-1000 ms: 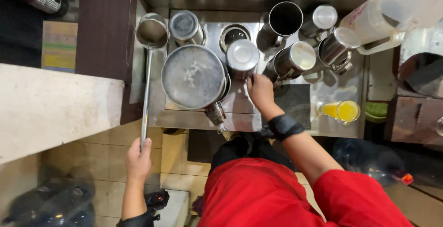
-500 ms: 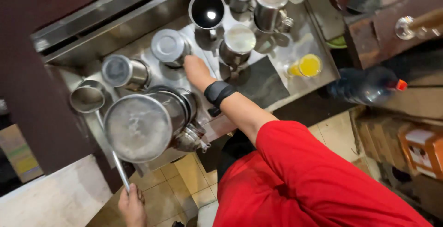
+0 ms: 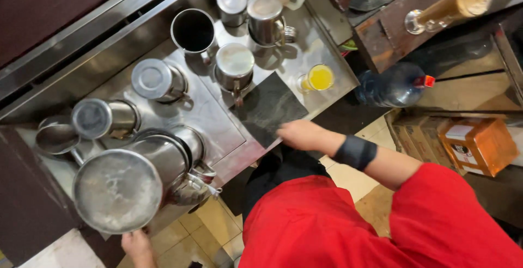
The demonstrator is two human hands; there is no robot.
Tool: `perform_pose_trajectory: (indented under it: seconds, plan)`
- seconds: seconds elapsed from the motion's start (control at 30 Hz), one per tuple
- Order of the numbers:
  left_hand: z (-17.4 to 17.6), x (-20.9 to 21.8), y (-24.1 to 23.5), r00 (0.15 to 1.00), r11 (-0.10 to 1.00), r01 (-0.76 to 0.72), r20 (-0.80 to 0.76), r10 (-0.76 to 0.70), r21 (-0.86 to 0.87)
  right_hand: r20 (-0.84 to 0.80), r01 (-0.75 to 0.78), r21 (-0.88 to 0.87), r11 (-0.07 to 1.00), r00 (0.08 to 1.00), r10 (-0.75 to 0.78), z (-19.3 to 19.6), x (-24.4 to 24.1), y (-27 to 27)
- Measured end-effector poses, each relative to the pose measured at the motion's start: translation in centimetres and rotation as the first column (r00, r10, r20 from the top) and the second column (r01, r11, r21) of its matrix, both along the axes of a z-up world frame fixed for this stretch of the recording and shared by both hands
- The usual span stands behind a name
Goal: Prepare and serve coffee and orange juice in a cafe.
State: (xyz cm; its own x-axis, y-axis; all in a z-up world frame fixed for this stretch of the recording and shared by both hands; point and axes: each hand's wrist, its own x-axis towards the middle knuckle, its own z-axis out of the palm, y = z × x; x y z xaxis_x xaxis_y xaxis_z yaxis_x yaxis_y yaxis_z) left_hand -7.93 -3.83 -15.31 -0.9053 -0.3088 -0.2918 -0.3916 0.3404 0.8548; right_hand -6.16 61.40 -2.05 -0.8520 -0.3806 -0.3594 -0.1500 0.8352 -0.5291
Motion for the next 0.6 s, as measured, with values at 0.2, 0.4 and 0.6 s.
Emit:
perform_pose_trajectory:
  seconds: [0.2, 0.4, 0.6]
  plan:
    - [-0.7, -0.9, -1.7, 0.934, 0.925, 0.173, -0.240, -0.263, -0.338, -0.049, 0.401, 0.035, 0.915, 0.915, -0.399, -1.9, 8.0, 10.3]
    - [0.6, 1.4, 0.1, 0.991, 0.785, -0.013, -0.113, -0.073, -0.619, 0.036, 0.845, -0.199, 0.496, 0.512, -0.858, -3.7, 8.1, 14.7]
    - [1.0, 10.0, 3.4, 0.953, 0.760, 0.145, 0.295, 0.064, -0.634, 0.173, 0.724, -0.486, 0.490, 0.629, -0.758, -6.8, 4.7, 17.3]
